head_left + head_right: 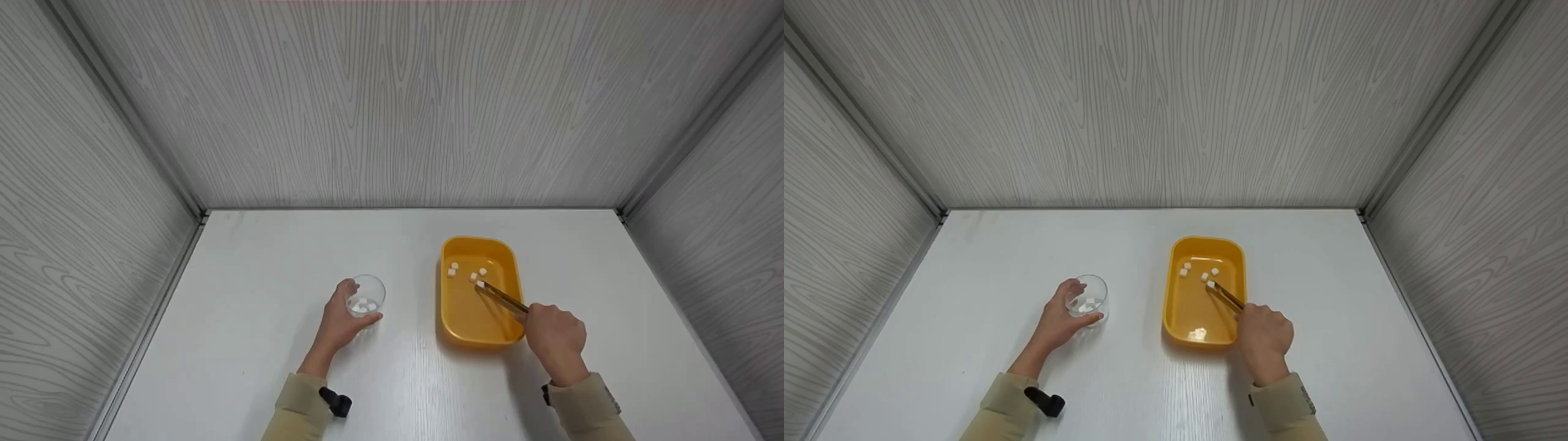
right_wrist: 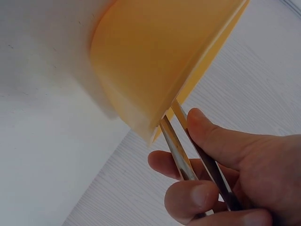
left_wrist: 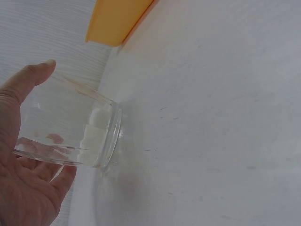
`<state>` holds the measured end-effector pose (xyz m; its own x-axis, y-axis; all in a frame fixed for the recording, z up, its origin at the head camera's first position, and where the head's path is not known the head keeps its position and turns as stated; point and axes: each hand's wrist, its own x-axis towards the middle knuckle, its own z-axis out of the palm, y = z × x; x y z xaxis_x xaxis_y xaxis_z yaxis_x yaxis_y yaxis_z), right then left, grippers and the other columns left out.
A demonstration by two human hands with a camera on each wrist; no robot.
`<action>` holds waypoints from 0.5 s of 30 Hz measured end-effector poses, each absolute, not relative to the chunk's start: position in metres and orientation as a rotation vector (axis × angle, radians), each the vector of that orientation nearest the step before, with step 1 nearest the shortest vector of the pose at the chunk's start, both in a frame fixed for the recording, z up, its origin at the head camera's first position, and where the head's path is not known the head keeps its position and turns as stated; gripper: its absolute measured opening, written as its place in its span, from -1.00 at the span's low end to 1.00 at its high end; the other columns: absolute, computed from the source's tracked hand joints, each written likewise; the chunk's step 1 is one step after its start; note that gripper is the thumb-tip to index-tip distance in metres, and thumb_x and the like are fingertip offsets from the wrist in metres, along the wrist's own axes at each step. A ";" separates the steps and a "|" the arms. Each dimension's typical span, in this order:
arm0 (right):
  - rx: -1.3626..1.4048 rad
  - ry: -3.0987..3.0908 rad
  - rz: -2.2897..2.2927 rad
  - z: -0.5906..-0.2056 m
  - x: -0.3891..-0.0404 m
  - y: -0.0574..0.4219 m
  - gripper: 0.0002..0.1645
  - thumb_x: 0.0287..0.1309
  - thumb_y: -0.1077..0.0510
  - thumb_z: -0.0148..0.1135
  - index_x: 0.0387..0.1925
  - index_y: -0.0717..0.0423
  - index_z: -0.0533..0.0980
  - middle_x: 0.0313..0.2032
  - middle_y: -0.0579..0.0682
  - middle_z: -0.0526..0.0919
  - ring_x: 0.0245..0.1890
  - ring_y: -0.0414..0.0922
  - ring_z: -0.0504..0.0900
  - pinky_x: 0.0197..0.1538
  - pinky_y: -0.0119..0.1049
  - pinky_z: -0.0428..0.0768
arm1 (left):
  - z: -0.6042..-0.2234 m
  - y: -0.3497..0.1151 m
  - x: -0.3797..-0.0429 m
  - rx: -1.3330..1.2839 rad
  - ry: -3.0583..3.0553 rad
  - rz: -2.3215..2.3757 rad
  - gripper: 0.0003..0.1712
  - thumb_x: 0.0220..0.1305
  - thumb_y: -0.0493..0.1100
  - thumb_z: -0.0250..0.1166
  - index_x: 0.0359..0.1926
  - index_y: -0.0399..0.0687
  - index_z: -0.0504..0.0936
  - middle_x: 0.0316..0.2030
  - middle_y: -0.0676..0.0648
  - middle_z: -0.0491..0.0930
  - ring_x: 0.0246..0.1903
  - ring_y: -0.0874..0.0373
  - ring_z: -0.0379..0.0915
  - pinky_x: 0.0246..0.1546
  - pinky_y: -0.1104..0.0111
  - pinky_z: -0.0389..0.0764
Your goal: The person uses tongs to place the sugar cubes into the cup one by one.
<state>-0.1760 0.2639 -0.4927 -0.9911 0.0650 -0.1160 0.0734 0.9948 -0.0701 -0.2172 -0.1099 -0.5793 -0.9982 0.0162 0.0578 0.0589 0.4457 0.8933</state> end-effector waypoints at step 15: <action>0.093 3.032 -0.146 -0.494 -0.173 0.269 -0.60 0.30 -0.03 0.25 -0.28 0.30 0.61 -0.72 -0.01 0.32 -0.74 -0.07 0.30 -0.68 -0.28 0.27 | -0.579 -0.110 -0.216 -0.052 -2.636 -1.618 0.13 -0.09 -0.02 0.60 0.40 -0.26 0.17 0.30 -0.26 0.38 0.31 -0.17 0.25 0.32 0.00 0.24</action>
